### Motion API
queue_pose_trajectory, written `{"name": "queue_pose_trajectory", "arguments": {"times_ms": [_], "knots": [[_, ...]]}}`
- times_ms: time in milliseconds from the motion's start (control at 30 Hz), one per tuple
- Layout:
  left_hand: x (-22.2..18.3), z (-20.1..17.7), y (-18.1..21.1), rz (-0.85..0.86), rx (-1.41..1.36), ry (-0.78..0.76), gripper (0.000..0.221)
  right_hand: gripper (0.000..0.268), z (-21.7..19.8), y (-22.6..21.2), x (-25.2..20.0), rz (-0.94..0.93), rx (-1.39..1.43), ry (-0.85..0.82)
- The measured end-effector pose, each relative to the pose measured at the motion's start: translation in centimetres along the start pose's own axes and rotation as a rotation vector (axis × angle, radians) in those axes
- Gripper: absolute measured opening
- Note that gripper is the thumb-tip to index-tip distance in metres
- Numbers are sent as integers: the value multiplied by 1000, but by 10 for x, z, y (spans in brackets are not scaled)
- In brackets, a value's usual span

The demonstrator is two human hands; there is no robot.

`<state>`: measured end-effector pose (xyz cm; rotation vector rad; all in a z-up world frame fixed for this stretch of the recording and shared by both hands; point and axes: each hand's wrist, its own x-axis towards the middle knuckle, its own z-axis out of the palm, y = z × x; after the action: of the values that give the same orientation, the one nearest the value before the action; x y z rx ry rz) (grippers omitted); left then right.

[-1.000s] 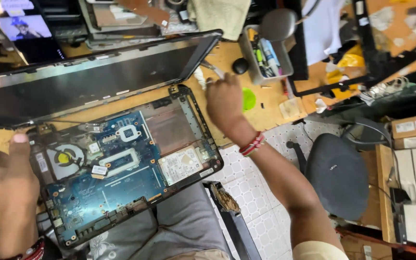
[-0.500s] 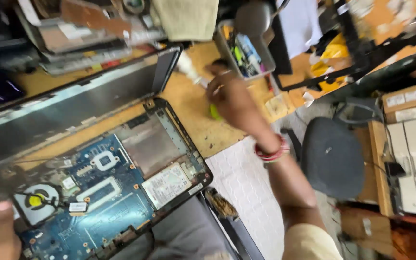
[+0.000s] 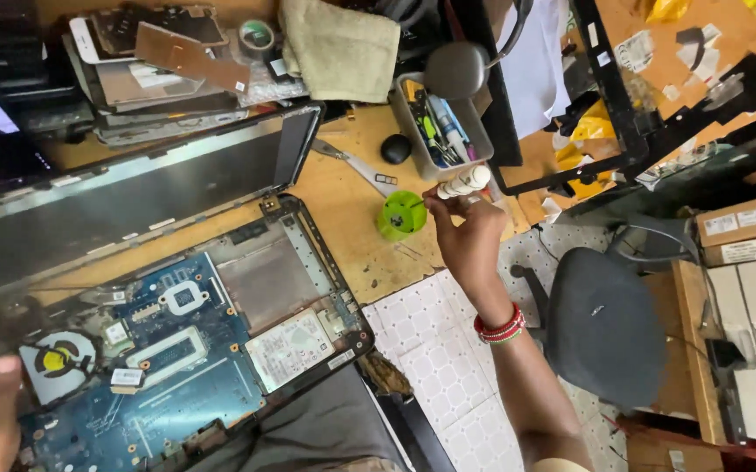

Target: Disassembling and repairing a laptop, focusing on the screen hinges and internal components using a screwdriver.

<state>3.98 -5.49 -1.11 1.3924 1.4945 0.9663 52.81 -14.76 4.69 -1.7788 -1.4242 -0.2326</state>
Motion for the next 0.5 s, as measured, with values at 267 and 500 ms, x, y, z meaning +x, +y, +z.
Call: {"name": "queue_pose_trajectory", "arguments": {"times_ms": [267, 500], "knots": [[-2, -11, 25, 191, 128, -67, 56, 21, 13, 15, 1, -26, -92, -65], [-1, -11, 38, 323, -19, -54, 83, 7, 2, -19, 9, 17, -4, -23]]}}
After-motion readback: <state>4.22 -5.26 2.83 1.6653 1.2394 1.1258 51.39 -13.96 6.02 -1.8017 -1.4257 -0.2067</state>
